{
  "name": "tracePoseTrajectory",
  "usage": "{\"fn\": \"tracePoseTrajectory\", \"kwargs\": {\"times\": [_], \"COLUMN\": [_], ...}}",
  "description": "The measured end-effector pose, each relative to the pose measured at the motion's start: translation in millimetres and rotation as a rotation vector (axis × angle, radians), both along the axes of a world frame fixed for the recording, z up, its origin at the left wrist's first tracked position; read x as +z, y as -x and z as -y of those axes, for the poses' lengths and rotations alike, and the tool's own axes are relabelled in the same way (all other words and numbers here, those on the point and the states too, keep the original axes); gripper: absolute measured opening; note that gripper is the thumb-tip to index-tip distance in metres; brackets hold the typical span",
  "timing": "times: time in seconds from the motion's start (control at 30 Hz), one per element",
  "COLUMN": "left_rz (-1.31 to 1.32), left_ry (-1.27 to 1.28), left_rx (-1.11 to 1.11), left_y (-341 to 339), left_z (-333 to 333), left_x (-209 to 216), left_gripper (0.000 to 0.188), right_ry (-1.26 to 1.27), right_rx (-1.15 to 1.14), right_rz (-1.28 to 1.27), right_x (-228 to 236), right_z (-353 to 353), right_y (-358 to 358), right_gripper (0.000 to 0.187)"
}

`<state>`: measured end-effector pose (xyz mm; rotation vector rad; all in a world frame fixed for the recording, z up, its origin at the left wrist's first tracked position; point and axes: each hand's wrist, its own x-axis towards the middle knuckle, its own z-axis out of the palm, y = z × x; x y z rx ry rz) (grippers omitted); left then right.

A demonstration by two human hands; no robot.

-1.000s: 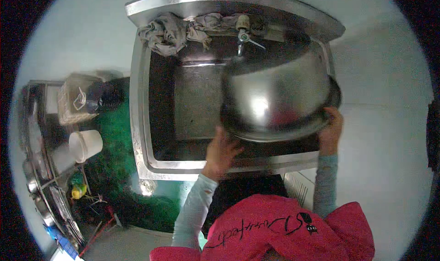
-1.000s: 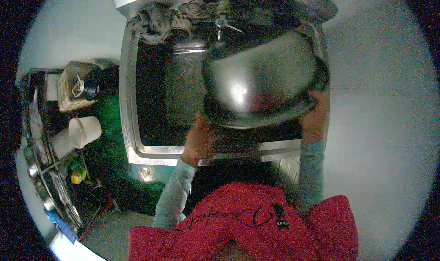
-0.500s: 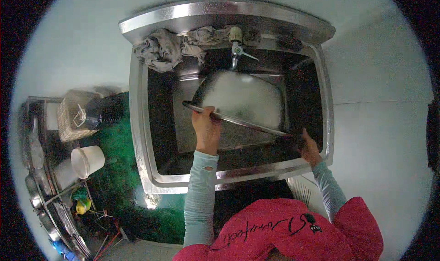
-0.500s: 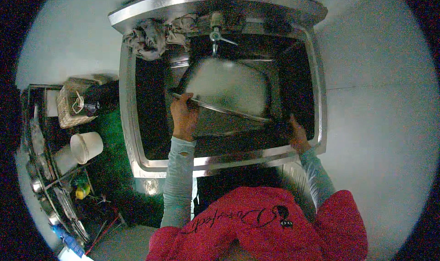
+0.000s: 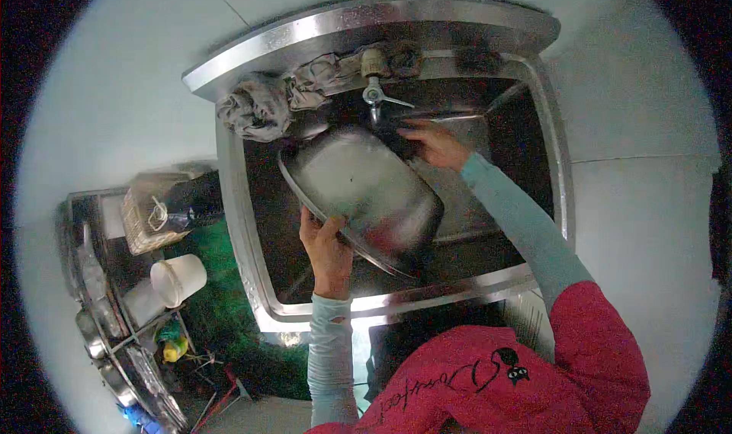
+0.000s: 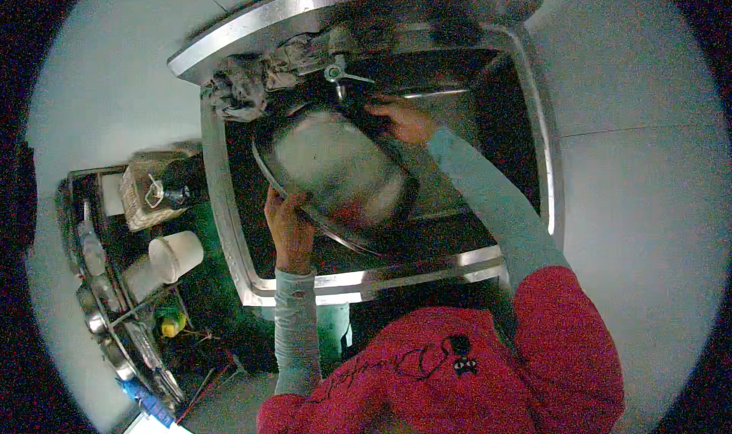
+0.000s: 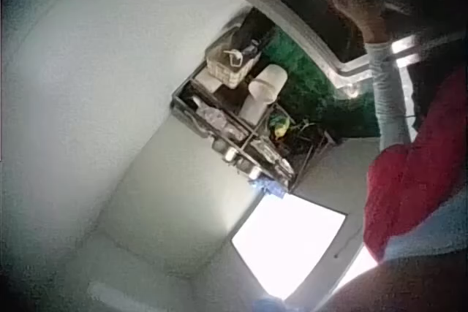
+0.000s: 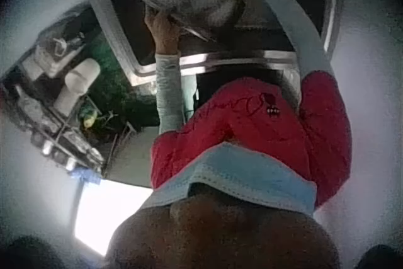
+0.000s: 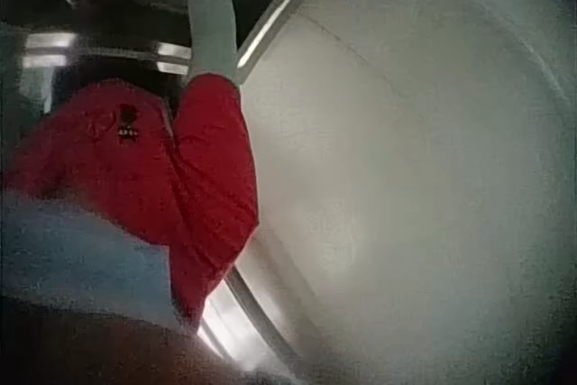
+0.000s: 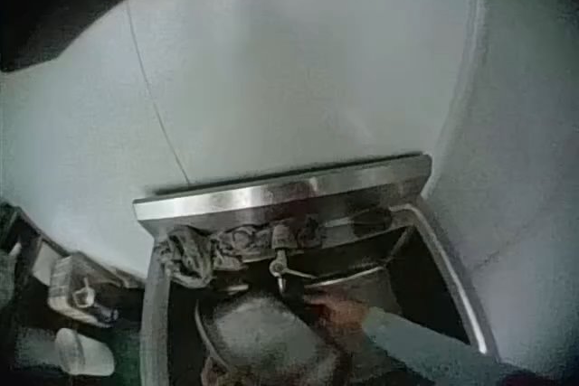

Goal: Cleaning a large metal basin and a scraper in a commercial sink.

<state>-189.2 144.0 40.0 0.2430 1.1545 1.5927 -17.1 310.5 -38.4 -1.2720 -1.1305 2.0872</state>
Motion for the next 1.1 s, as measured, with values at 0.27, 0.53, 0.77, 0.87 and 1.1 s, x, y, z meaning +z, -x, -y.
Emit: {"fn": "tracePoseTrajectory", "kwargs": {"times": [0.27,0.53,0.77,0.87,1.1], "left_rz": [-0.038,0.032,0.144,0.205,0.200], "left_ry": [0.048,0.045,-0.034,-0.058,0.000], "left_rx": [-0.001,-0.036,-0.089,-0.070,0.008], "left_y": [1.1,5.7,2.2,11.2,22.3], "left_z": [-0.1,5.2,-4.7,-4.4,-5.5], "left_x": [8.4,-1.7,-11.4,-16.5,-13.3], "left_gripper": [0.053,0.056,0.050,0.045,0.032], "right_ry": [0.441,-0.523,-1.173,-1.207,-1.186], "right_rx": [-0.104,0.357,0.453,0.417,0.342], "right_rz": [-0.497,-0.092,0.345,0.316,0.259], "right_x": [-70.5,43.2,36.3,35.8,29.7], "right_z": [-7.5,89.4,48.5,59.1,164.9], "right_y": [50.5,40.6,118.4,111.7,18.6], "right_gripper": [0.028,0.029,0.038,0.035,0.037]}}
